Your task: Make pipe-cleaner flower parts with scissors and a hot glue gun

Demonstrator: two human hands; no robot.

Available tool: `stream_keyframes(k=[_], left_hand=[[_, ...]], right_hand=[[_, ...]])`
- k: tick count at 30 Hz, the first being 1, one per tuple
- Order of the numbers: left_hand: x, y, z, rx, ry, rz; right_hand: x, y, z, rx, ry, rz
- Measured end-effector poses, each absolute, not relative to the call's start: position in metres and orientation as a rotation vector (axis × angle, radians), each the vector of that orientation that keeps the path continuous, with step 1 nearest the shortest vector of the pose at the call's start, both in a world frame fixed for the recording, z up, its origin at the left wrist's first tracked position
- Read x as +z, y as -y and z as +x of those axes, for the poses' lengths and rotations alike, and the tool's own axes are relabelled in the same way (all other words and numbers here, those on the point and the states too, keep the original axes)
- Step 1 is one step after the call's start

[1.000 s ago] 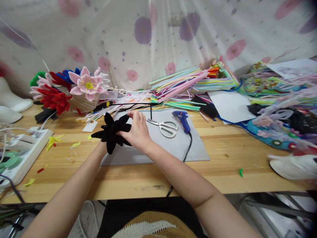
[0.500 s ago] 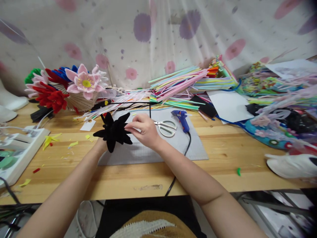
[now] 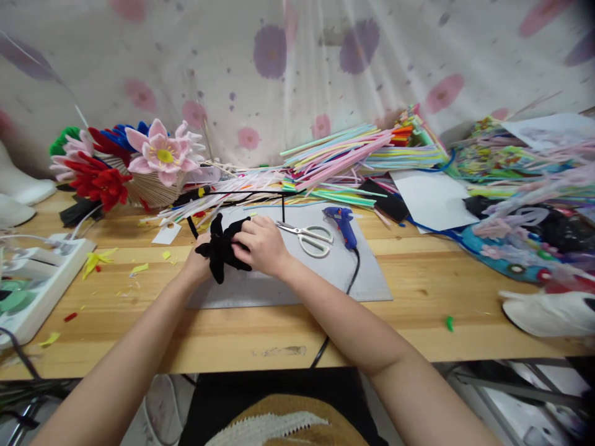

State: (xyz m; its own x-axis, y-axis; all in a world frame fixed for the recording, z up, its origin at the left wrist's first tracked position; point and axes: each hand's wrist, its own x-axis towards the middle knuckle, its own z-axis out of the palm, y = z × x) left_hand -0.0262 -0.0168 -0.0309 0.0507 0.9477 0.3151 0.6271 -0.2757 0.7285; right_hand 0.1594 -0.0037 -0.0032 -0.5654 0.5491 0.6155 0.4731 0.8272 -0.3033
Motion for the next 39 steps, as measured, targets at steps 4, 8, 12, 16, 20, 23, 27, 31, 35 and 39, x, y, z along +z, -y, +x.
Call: stream_keyframes(k=[4, 8, 12, 16, 20, 23, 27, 31, 35, 39], left_hand=[[-0.025, 0.016, -0.047, 0.944, -1.737, 2.148], [-0.012, 0.01, -0.072, 0.693, -2.232, 2.248], [-0.006, 0.004, -0.09, 0.371, -2.499, 2.16], [-0.004, 0.002, -0.1, 0.204, -2.636, 1.898], [0.008, 0.011, -0.08, 0.789, -2.688, 1.897], [0.008, 0.018, -0.038, 1.229, -2.449, 2.04], [-0.017, 0.015, 0.021, 1.057, -1.815, 1.811], [-0.042, 0.005, 0.049, 1.019, -1.443, 1.319], [-0.05, 0.001, 0.05, 1.041, -1.349, 1.229], [-0.057, -0.001, 0.044, 1.08, -1.38, 1.342]], right_hand=[[-0.007, -0.003, 0.169, 0.838, 1.883, -0.861], [-0.018, -0.015, 0.186, 1.541, 1.396, -0.955], [-0.029, -0.021, 0.199, 1.784, 1.155, -0.933], [-0.035, -0.021, 0.204, 1.898, 1.089, -0.994], [-0.04, -0.021, 0.204, 1.912, 1.073, -1.046], [-0.045, -0.021, 0.202, 1.892, 1.074, -1.054], [-0.049, -0.019, 0.202, 1.836, 1.158, -1.07], [-0.052, -0.018, 0.204, 1.766, 1.266, -1.116], [-0.059, -0.019, 0.2, 1.614, 1.415, -1.205], [-0.067, -0.018, 0.195, 1.425, 1.613, -1.261]])
